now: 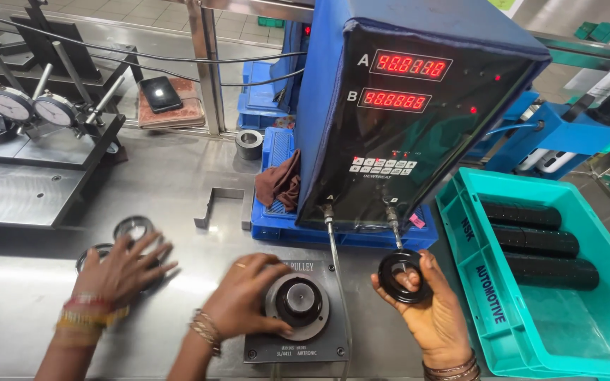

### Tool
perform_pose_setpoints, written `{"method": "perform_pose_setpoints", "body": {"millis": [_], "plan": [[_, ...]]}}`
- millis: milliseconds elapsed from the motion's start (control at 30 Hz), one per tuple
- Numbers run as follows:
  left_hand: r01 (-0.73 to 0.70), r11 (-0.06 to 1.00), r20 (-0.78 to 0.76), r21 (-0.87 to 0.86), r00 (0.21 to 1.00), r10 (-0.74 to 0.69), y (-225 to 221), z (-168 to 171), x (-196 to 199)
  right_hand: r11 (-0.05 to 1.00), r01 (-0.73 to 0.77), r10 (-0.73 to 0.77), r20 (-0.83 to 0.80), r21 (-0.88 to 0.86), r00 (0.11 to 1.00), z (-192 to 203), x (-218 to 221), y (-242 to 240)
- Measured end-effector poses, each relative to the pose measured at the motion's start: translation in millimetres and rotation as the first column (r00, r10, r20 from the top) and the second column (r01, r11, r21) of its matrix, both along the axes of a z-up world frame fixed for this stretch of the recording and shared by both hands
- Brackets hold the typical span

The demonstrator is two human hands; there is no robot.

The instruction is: Measure the dimensions of black pulleys using a digital gauge and a specialized jig.

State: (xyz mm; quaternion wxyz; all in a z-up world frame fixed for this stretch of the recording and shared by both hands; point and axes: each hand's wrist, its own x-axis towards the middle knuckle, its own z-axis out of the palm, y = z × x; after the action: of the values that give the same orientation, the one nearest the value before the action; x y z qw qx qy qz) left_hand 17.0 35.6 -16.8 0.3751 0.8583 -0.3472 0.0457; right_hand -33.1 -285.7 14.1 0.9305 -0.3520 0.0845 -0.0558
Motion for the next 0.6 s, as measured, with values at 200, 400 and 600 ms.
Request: {"method": "perform_pose_setpoints", "body": {"millis": [200, 400, 600], "plan": [[-0.163, 0.983, 0.073, 0.088, 0.985, 0.157, 0.2, -0.1, -10.7, 0.991, -0.005, 0.002, 0.028, 0.135, 1.0, -2.5, 3.4, 4.6], [-0.159, 0.982, 0.035, 0.105, 0.987, 0.156, -42.7, 0.1, -27.4, 0.999, 0.013, -0.011, 0.029, -0.052, 1.0, 1.9, -1.7, 21.0], [-0.111, 0.993, 0.012, 0.042, 0.994, 0.11, -41.7, -11.6, -19.4, 0.963, 0.047, -0.017, 0.117, -0.265, 0.993, -4.2, -5.1, 25.3]]}}
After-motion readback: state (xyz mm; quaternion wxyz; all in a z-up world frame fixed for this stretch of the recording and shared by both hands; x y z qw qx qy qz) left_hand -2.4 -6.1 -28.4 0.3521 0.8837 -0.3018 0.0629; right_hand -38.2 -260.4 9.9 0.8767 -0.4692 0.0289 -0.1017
